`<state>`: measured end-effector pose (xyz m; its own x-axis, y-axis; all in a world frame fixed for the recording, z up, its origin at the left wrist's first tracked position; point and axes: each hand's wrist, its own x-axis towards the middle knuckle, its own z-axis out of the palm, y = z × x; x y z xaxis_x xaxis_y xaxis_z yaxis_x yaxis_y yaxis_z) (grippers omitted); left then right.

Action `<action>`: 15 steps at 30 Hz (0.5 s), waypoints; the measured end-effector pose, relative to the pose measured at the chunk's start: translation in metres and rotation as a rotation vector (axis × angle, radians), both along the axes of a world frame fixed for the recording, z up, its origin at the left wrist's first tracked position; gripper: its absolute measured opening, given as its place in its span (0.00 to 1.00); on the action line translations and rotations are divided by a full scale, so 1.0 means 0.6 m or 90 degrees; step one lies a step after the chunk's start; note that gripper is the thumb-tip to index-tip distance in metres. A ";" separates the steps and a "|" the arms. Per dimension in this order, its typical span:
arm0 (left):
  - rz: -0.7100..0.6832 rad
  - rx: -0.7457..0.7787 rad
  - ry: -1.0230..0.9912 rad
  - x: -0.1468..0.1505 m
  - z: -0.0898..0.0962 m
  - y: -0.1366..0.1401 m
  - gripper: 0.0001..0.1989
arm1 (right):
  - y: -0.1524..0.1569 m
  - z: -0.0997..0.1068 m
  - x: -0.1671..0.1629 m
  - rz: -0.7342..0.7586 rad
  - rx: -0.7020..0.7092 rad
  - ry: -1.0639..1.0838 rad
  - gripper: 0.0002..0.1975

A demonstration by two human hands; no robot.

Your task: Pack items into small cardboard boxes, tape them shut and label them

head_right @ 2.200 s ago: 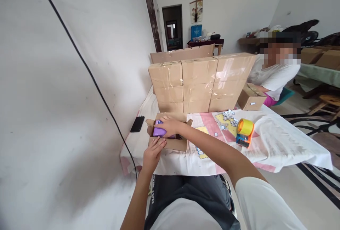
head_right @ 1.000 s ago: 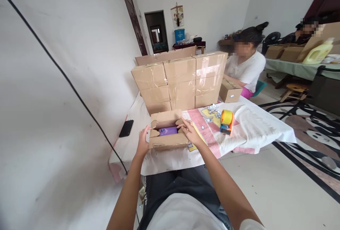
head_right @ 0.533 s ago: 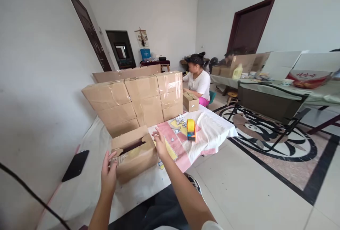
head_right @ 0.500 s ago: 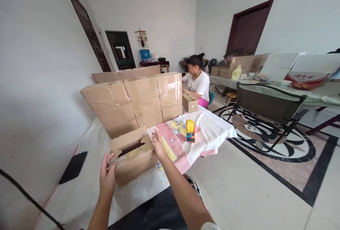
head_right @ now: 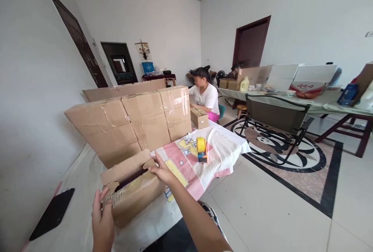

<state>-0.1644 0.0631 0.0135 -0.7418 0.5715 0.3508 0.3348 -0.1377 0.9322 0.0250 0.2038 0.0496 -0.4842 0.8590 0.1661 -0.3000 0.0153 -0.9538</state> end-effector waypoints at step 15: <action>0.029 -0.048 -0.078 0.002 -0.003 -0.001 0.39 | 0.003 0.003 -0.002 0.005 0.004 0.045 0.20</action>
